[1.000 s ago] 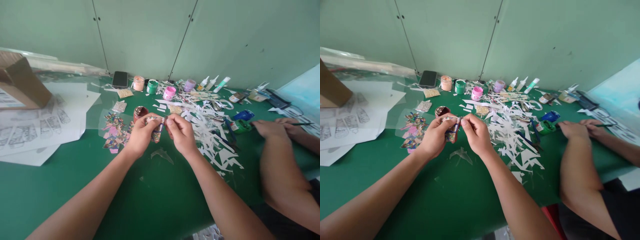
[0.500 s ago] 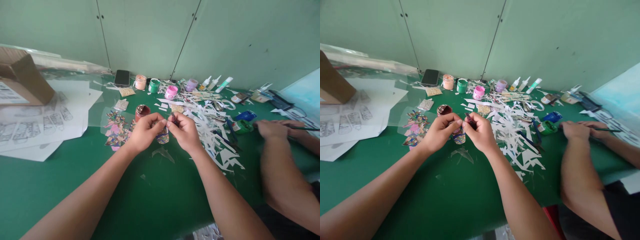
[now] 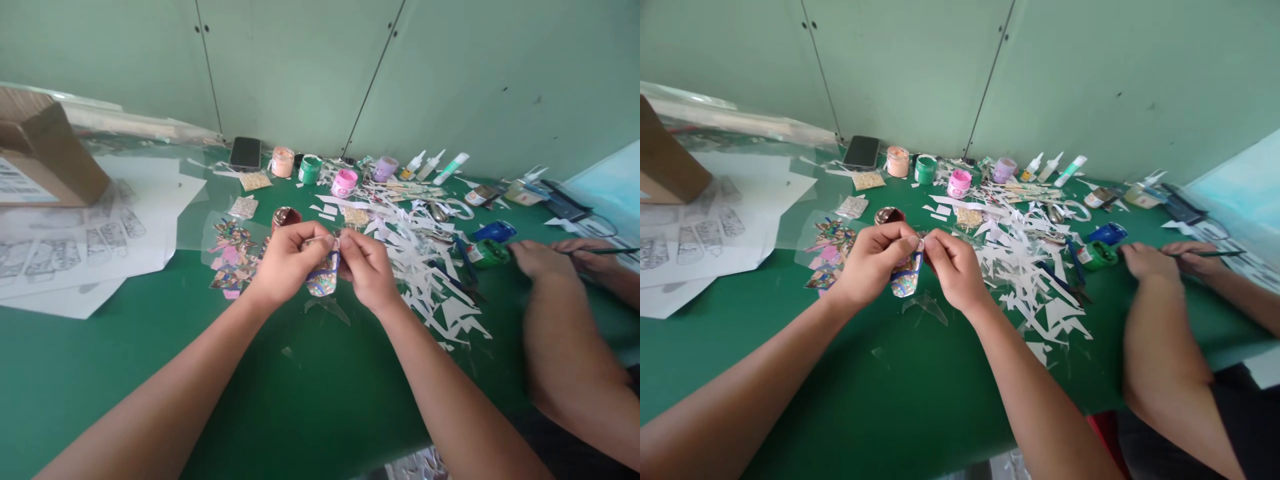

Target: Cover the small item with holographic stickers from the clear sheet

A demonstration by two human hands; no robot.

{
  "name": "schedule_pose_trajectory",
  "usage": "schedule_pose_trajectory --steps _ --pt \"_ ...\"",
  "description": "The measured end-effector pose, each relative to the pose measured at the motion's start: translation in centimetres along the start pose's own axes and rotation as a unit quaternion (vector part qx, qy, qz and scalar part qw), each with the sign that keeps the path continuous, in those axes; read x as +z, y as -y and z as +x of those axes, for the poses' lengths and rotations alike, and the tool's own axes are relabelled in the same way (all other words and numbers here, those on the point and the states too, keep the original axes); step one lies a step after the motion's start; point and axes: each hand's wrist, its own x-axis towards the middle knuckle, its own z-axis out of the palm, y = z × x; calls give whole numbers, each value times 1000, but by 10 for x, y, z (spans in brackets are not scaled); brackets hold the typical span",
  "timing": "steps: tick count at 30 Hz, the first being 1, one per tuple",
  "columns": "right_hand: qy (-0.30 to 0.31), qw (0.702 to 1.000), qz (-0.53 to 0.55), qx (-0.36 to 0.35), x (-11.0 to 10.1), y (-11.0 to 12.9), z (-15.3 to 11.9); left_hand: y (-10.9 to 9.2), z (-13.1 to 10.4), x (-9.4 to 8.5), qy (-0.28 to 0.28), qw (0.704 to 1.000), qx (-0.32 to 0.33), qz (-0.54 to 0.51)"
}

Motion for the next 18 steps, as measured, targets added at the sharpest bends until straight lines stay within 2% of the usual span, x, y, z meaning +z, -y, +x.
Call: schedule_pose_trajectory --steps 5,11,18 --pt "0 999 41 35 3 0 -1 0 0 2 3 999 -25 -31" --pt "7 998 61 12 1 -3 0 2 1 1 13 998 -25 -47" --pt "6 998 45 38 2 -3 -2 7 2 -1 29 998 -33 -54"
